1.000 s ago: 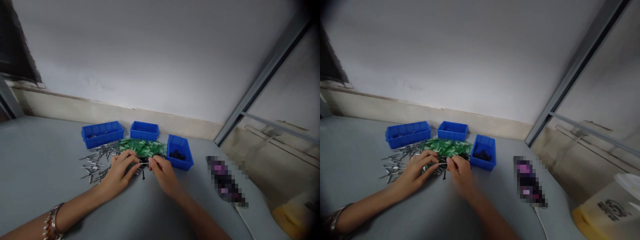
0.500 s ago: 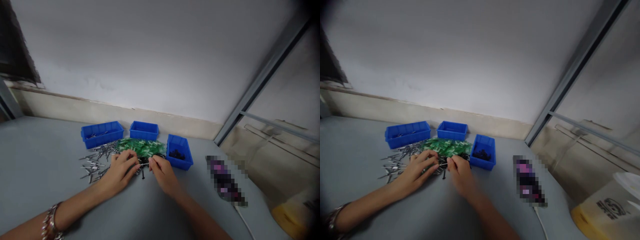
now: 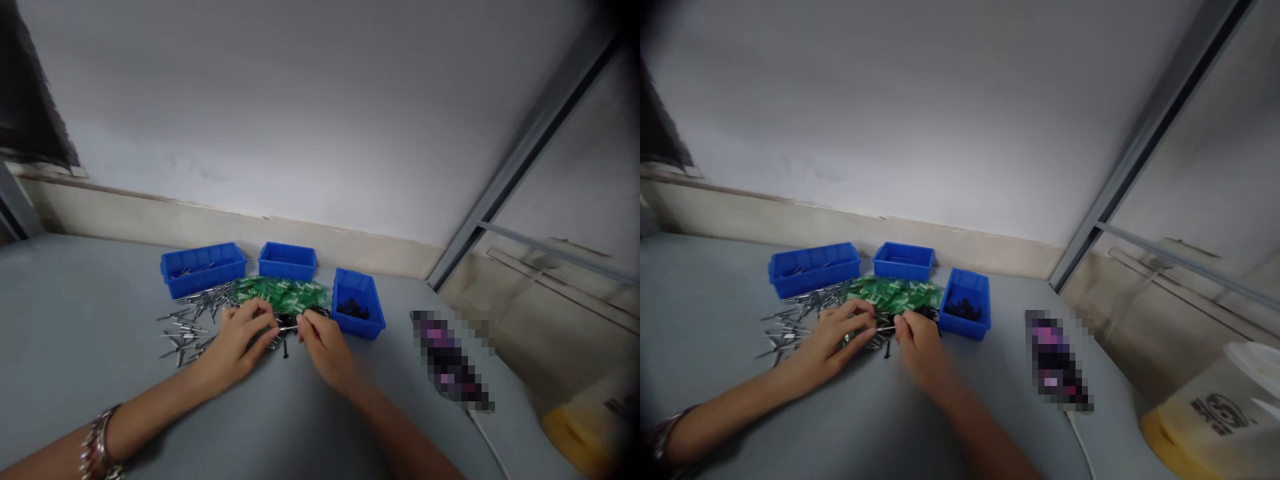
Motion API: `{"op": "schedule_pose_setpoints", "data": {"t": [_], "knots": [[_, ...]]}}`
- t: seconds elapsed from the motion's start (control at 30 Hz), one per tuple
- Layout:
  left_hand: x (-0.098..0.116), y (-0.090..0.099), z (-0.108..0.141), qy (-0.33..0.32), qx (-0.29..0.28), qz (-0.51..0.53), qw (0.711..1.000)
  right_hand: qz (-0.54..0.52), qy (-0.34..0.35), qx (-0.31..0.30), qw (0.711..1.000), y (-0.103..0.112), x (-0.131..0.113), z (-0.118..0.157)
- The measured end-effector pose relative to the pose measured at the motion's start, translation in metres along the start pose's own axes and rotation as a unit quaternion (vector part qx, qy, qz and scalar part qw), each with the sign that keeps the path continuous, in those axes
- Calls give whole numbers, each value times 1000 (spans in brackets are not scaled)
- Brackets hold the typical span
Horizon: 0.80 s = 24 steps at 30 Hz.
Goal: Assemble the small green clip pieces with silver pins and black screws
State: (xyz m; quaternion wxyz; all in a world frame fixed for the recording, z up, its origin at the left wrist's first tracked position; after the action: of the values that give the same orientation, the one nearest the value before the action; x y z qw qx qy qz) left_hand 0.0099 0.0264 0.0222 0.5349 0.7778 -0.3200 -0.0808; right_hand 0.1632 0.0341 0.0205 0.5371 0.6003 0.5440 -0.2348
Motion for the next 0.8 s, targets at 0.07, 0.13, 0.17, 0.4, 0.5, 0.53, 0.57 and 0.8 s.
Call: {"op": "schedule_pose_setpoints", "data": {"t": [0.07,0.13,0.17,0.4,0.5,0.53,0.57,0.8], "knots": [[1,-3,1,-10,-28,13,999,-2,15,12,1000,2,-4,0],[2,-4,1,-9,-37,27,999,3,18,15,1000,4,-5,1],[2,-3,1,-4,-36,36,999,6,16,17,1000,4,-6,1],[0,0,-4,25,-28,124,992,-7,22,16,1000,1,-3,1],[-2,0,-4,40,-17,140,989,-10,29,10,999,-1,-3,2],[-2,0,-4,45,-17,140,989,-10,33,12,999,-1,-4,2],[-1,0,-4,48,-20,141,989,-12,35,18,999,-1,-4,2],[3,1,-3,37,-33,167,985,-19,43,45,998,2,-5,2]]}}
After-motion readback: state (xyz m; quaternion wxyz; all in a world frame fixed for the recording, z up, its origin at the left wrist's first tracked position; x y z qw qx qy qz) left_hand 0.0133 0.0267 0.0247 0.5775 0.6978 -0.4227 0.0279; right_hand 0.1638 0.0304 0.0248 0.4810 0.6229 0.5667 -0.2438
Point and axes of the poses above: each hand's wrist, its own z-axis away from the middle knuckle, its own y-axis out of the back of the hand, x = y × z, the point moved 3 cm from there along -z, towards the middle knuckle, and after that the axes turned 11 degrees about -z, right-handed, at the moved point
